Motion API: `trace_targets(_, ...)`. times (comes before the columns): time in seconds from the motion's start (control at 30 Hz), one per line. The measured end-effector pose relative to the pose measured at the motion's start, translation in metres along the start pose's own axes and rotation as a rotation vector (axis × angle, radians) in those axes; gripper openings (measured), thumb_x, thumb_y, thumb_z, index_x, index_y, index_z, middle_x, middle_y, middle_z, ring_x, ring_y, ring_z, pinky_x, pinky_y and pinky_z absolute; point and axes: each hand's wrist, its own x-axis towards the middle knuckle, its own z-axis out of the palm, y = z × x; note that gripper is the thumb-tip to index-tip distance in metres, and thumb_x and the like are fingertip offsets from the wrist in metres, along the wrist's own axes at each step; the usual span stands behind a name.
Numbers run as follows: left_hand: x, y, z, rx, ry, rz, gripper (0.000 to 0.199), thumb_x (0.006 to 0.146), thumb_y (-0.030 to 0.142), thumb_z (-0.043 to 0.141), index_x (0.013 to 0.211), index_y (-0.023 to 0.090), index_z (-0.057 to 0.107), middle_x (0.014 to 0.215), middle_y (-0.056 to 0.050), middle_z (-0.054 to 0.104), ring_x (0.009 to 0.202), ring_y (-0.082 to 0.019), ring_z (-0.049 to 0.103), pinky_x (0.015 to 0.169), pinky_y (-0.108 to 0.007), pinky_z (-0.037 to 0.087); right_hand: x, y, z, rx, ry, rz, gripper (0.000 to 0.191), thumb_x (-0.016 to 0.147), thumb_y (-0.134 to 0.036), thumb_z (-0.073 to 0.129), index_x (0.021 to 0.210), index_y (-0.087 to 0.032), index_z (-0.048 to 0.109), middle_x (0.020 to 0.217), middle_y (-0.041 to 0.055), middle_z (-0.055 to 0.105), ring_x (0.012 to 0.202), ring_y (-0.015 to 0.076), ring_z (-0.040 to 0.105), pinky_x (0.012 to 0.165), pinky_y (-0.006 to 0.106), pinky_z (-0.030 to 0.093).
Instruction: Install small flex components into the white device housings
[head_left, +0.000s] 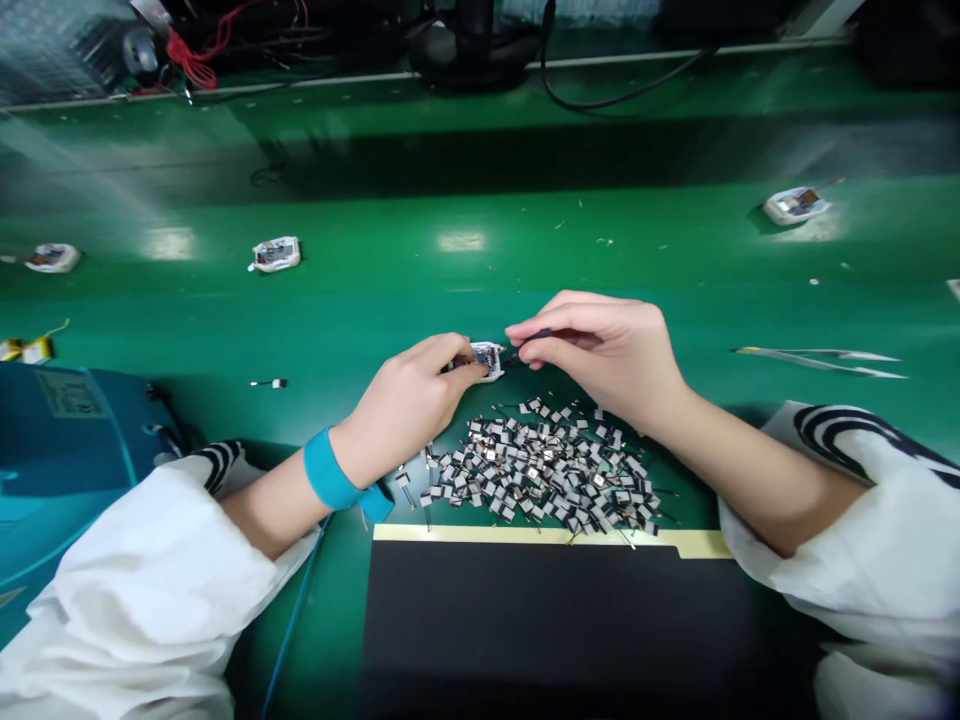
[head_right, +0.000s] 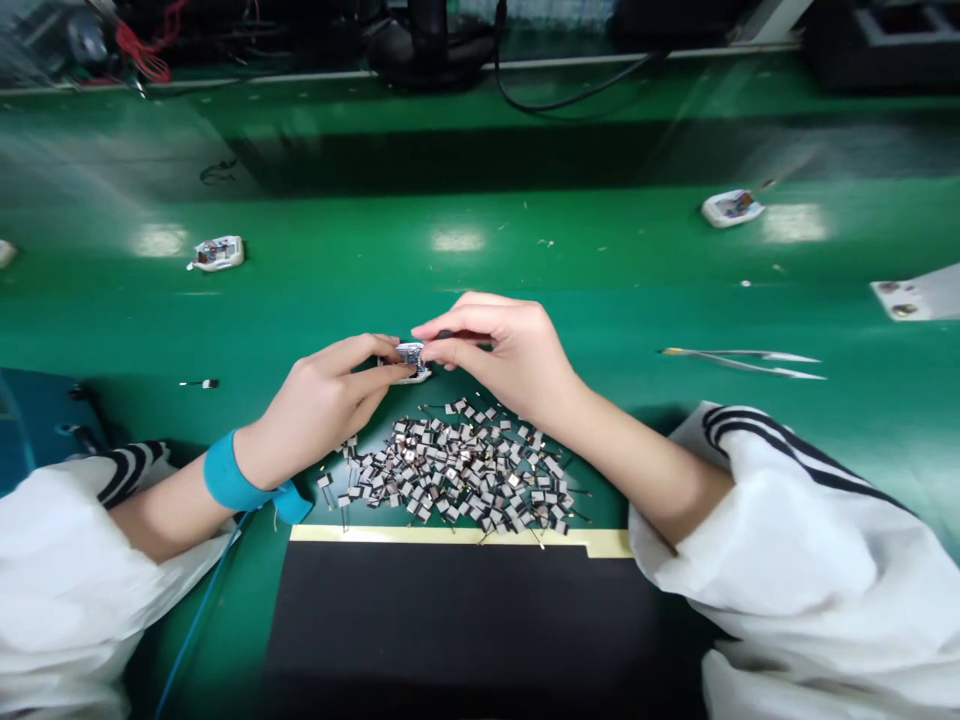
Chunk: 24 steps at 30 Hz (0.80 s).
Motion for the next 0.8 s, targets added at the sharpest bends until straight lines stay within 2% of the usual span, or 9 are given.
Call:
trace_targets(0.27, -0.0009, -0.0008, 0.0021, 0.004, 0.009, 0.017, 0.026, 0.086, 0.018, 0.036, 0.086, 0.015, 0.062, 0.089, -0.006, 0.056, 0.086, -0.016, 0.055, 0.074, -0.028, 0.049, -0.0018, -0.0004, 0.0117, -0.154, 0.033, -0.118, 0.008, 0.068, -0.021, 0.068, 0.074, -0.023, 0.063, 0.068, -0.0020, 0.060, 0.061, 0.0108, 0.055, 0.051, 0.024, 0.044)
trace_targets(0.43, -0.0010, -0.0008, 0.0035, -0.006, -0.001, 0.005, 0.023, 0.085, 0.017, 0.038, 0.087, 0.015, 0.061, 0.089, -0.006, 0.056, 0.087, -0.017, 0.054, 0.074, -0.028, 0.049, -0.0038, -0.0014, 0.0093, -0.120, -0.081, -0.067, 0.010, 0.065, -0.022, 0.069, 0.072, -0.020, 0.063, 0.067, -0.0009, 0.058, 0.060, 0.0103, 0.054, 0.051, 0.023, 0.044)
trace_targets(0.63, -0.0012, -0.0014, 0.0044, -0.024, -0.013, -0.011, 0.024, 0.085, 0.016, 0.037, 0.089, 0.016, 0.061, 0.090, -0.005, 0.055, 0.086, -0.016, 0.054, 0.074, -0.028, 0.048, -0.0037, -0.0033, 0.0044, -0.065, -0.208, -0.049, 0.014, 0.072, -0.011, 0.062, 0.081, -0.022, 0.064, 0.079, -0.0001, 0.061, 0.072, 0.0102, 0.057, 0.064, 0.023, 0.048)
trace_targets(0.7, -0.0014, -0.0015, 0.0040, -0.023, -0.018, -0.013, 0.024, 0.085, 0.016, 0.037, 0.088, 0.015, 0.061, 0.089, -0.006, 0.055, 0.086, -0.016, 0.054, 0.074, -0.027, 0.048, -0.0035, -0.0011, 0.0045, -0.039, -0.217, -0.064, 0.014, 0.072, -0.011, 0.061, 0.080, -0.021, 0.064, 0.079, 0.0002, 0.061, 0.073, 0.0105, 0.057, 0.065, 0.023, 0.049)
trace_targets(0.8, -0.0018, -0.0018, 0.0036, -0.021, -0.025, -0.015, 0.023, 0.085, 0.015, 0.038, 0.087, 0.014, 0.061, 0.088, -0.006, 0.055, 0.085, -0.016, 0.053, 0.073, -0.027, 0.048, -0.0040, 0.0033, 0.0065, 0.028, -0.163, -0.023, 0.005, 0.070, -0.015, 0.064, 0.072, -0.019, 0.061, 0.075, 0.0008, 0.059, 0.067, 0.0108, 0.057, 0.055, 0.022, 0.049)
